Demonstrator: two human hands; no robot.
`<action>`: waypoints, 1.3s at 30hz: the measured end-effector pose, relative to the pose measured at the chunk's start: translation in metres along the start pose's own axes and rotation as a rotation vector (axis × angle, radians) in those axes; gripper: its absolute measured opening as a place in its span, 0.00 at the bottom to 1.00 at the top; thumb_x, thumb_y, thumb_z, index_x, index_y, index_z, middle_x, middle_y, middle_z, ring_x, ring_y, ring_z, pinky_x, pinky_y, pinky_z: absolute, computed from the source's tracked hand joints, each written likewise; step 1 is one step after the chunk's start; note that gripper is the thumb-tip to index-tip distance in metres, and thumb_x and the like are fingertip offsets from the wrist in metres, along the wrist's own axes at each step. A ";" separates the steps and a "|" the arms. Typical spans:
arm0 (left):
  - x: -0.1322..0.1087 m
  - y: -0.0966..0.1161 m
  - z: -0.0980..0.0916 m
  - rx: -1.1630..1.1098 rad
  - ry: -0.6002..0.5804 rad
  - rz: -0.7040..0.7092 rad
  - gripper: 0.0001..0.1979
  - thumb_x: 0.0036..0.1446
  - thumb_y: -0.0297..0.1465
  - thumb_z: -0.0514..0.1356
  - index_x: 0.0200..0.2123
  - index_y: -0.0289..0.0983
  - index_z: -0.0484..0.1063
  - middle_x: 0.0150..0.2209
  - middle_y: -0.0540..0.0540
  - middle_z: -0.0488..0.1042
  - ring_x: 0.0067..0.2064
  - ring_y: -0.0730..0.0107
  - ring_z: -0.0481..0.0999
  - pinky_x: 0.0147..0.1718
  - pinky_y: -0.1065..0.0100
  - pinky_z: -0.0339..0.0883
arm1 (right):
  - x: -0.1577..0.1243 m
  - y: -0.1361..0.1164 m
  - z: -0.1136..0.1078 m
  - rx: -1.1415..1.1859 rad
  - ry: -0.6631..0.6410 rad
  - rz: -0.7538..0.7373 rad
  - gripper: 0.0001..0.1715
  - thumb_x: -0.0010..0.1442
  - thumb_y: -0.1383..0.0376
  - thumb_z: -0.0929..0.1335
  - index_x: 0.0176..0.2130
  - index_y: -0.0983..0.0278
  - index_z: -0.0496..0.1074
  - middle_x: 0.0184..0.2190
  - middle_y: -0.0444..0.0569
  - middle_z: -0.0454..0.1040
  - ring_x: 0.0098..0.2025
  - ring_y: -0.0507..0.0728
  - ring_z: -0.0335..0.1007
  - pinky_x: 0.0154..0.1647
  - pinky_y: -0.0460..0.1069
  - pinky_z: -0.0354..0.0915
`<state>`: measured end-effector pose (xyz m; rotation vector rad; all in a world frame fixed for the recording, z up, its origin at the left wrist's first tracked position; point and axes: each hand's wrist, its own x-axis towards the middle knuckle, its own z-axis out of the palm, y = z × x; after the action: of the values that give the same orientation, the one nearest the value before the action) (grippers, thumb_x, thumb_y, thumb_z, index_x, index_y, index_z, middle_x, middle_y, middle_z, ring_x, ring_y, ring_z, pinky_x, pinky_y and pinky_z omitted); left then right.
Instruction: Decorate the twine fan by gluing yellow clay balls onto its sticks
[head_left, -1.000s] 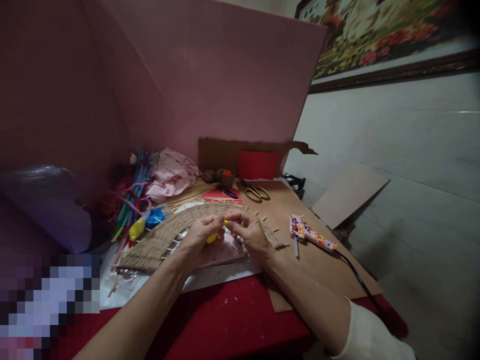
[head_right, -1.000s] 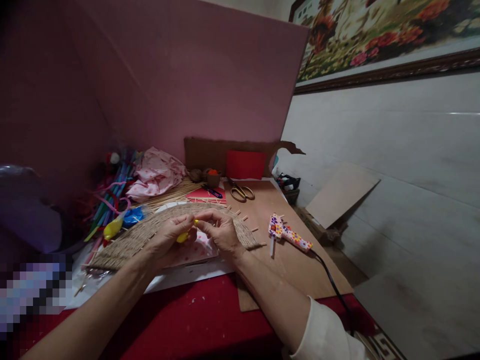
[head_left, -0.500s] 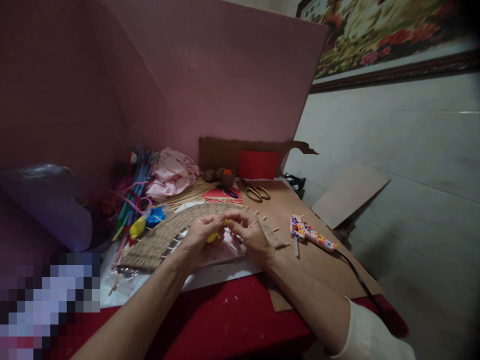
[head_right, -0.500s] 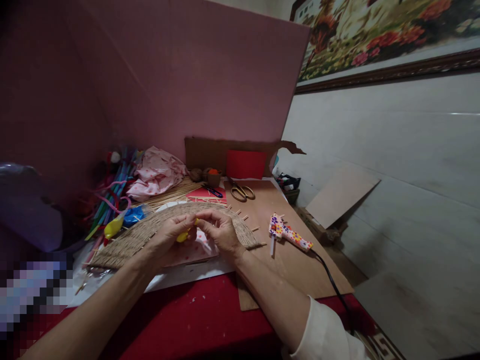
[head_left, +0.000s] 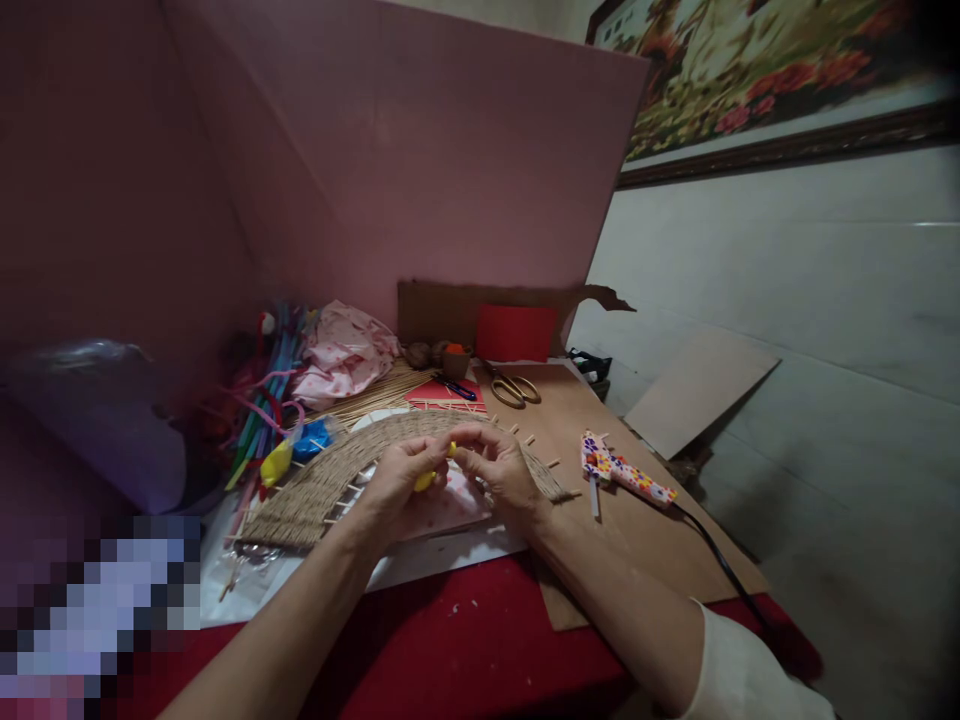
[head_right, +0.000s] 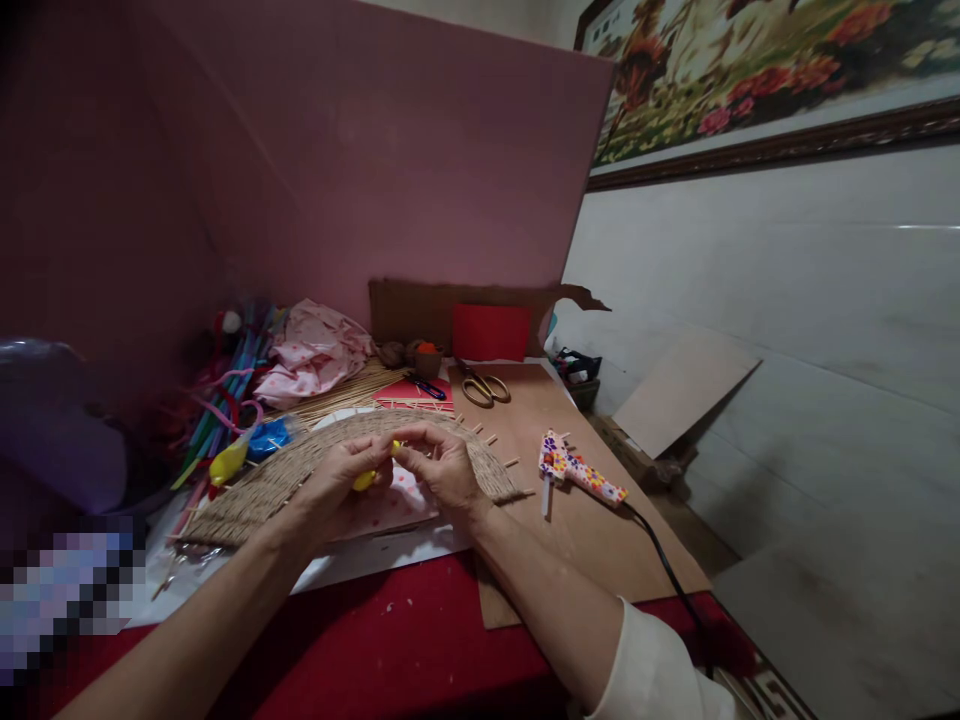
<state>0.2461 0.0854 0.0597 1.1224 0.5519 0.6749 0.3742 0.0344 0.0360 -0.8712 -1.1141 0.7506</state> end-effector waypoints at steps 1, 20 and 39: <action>0.000 0.000 0.000 -0.017 0.009 -0.007 0.22 0.36 0.43 0.70 0.19 0.34 0.64 0.14 0.55 0.62 0.15 0.84 0.56 0.14 0.77 0.48 | 0.000 0.000 0.000 0.000 -0.006 0.001 0.07 0.50 0.61 0.74 0.32 0.61 0.77 0.32 0.45 0.72 0.36 0.54 0.66 0.39 0.49 0.63; 0.016 -0.015 -0.018 1.026 0.199 0.491 0.10 0.55 0.35 0.58 0.32 0.37 0.77 0.29 0.46 0.78 0.30 0.69 0.73 0.30 0.70 0.61 | 0.007 -0.008 -0.007 0.135 0.246 0.080 0.12 0.47 0.60 0.74 0.30 0.64 0.72 0.22 0.40 0.66 0.23 0.48 0.59 0.24 0.44 0.57; 0.015 -0.022 -0.016 1.469 0.114 0.536 0.14 0.58 0.37 0.53 0.35 0.40 0.77 0.32 0.44 0.80 0.32 0.67 0.76 0.28 0.70 0.58 | -0.019 -0.052 -0.122 -0.796 -0.026 0.215 0.02 0.47 0.69 0.70 0.27 0.65 0.74 0.24 0.45 0.73 0.27 0.51 0.67 0.27 0.46 0.62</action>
<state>0.2496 0.0998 0.0329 2.6814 0.8784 0.7686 0.4899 -0.0312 0.0500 -1.6732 -1.3765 0.4772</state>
